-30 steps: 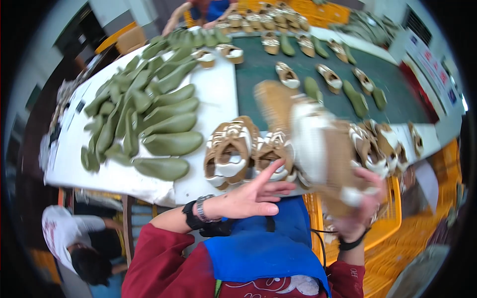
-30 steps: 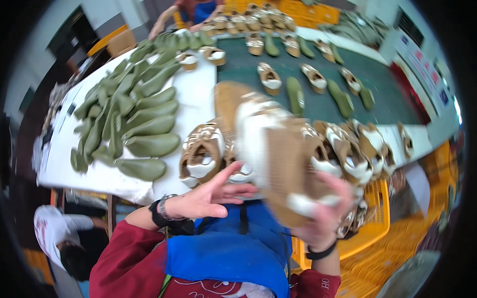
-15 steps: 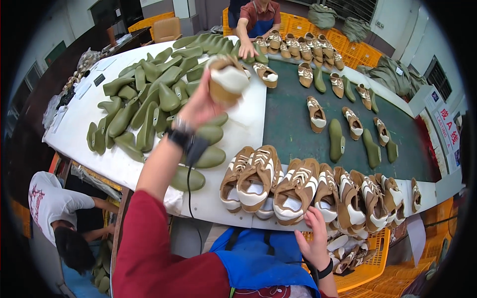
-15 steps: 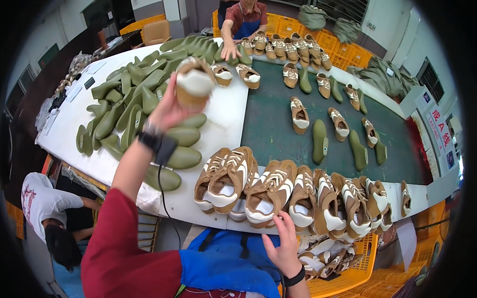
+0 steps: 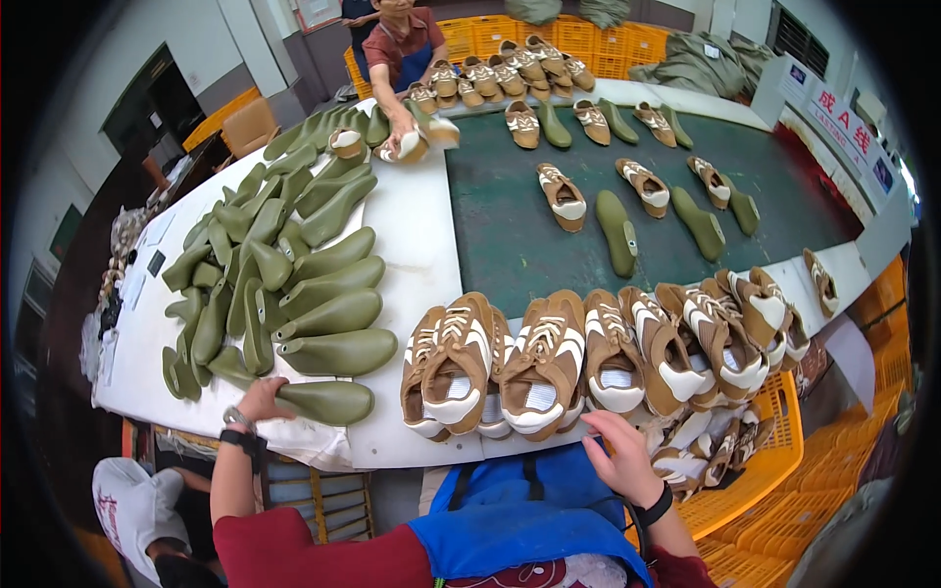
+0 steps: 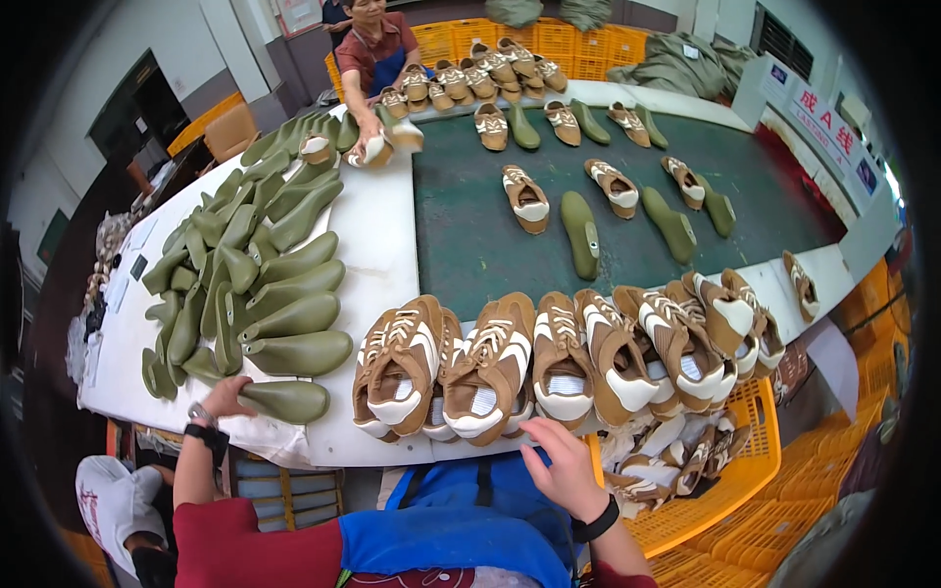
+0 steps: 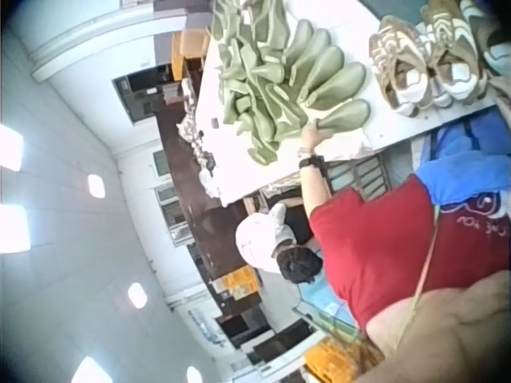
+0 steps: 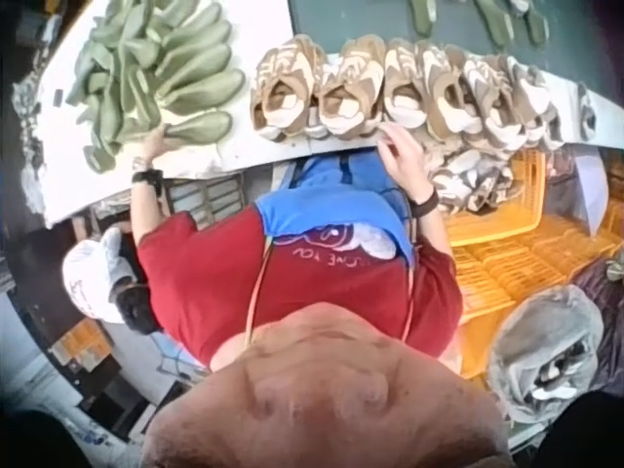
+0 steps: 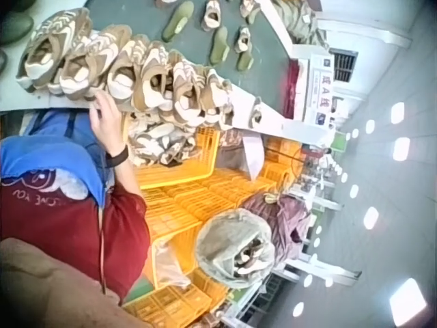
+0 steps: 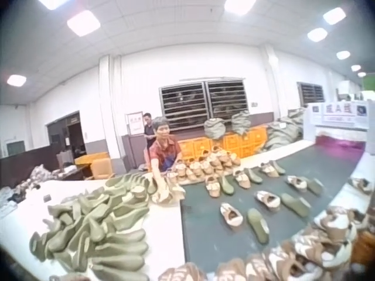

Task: The recorder is shown sorting and inspecting shoes at a conveyor belt and workbench in a shoe manufacturing facility.

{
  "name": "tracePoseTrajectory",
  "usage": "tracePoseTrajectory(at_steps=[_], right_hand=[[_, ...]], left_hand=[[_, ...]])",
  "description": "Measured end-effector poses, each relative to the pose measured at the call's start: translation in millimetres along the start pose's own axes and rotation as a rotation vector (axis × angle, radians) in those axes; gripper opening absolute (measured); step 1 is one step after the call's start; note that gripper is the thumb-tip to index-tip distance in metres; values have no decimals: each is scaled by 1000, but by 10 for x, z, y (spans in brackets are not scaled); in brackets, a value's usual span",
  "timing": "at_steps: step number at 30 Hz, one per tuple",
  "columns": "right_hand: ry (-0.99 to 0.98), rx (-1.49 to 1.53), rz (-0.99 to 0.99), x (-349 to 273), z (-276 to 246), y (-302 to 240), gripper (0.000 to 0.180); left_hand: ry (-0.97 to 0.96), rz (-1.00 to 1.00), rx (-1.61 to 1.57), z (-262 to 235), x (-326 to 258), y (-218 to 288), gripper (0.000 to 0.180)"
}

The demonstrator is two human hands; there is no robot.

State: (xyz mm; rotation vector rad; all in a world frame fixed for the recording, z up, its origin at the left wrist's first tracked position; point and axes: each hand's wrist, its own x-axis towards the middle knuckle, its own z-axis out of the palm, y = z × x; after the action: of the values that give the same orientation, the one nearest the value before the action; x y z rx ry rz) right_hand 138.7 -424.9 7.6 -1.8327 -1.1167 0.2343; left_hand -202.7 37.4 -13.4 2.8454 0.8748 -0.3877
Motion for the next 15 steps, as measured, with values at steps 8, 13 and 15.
tracePoseTrajectory(at_steps=[8,13,15], right_hand=[[-13,16,4,-35,24,97,24],[2,32,27,-98,68,194,21],[2,42,13,-116,85,236,20]], left_hand=[[177,-17,29,90,74,99,40],[98,1,89,-67,334,356,42],[75,0,104,-84,355,419,43]])
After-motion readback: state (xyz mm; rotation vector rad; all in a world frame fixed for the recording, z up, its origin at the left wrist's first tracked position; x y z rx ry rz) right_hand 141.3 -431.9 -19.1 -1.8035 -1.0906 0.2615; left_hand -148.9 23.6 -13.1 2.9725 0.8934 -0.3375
